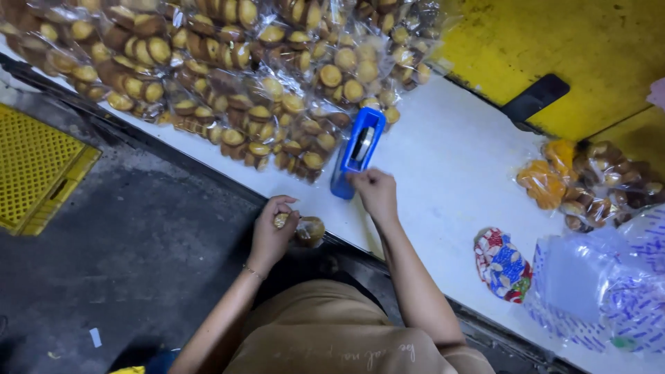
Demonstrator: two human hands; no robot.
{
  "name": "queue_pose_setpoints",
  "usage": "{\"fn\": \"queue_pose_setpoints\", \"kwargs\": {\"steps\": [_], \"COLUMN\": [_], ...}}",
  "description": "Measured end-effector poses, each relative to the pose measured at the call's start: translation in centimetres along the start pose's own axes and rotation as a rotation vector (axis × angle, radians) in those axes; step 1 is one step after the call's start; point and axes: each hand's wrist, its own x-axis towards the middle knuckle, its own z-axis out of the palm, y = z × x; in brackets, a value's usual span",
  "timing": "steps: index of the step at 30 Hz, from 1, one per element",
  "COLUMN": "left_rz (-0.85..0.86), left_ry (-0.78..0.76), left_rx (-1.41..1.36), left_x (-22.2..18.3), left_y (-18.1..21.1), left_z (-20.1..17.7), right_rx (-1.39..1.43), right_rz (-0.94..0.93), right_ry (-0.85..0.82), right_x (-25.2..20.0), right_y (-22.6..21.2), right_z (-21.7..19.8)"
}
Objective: Sealing small plastic bags filled with pastries using a manual tape sealer at a packaging station.
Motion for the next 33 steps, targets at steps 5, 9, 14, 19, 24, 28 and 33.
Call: {"fn": "queue_pose_setpoints", "kwargs": {"steps": [5,9,14,19,24,28,33], "left_rz": [0.090,0.103,0.104,0.345,0.801,0.943,0.102], "left_ry": [-0.082,-0.155,-0.168,-0.070,0.033,-0.189,-0.304], "left_rx": [0.000,0.002,-0.014,0.050,0.311,0.593,-0.226], "left_x": [2.1,1.5,1.4,1.3,-1.2,-4.0,-5.6], "left_y": [2.8,5.0,6.7,7.0,4.4,4.9,2.3], "left_z": [-2.6,-3.5,-3.9,-3.1,1.0,4.2,11.0], "right_rx": [-0.537,0.057,0.158,-0.051,0.080,0.061,-0.105], "right_rz": [-0.116,-0.272,-0.489,-0.484,-0.342,-0.237,-0.354], "right_ry": [-0.018,-0.113,-0.225,-0.047,-0.033,0.000,-0.072], "right_x": [-7.3,-14.3,-15.4,-13.7,-13.3,-16.3,-18.7], "right_y": [1.1,-8.8,-12.0,-10.2,-6.9,-5.7,-1.0], "right_z": [-0.7,0.2,2.3,4.1,2.4,-1.6,-9.0]}}
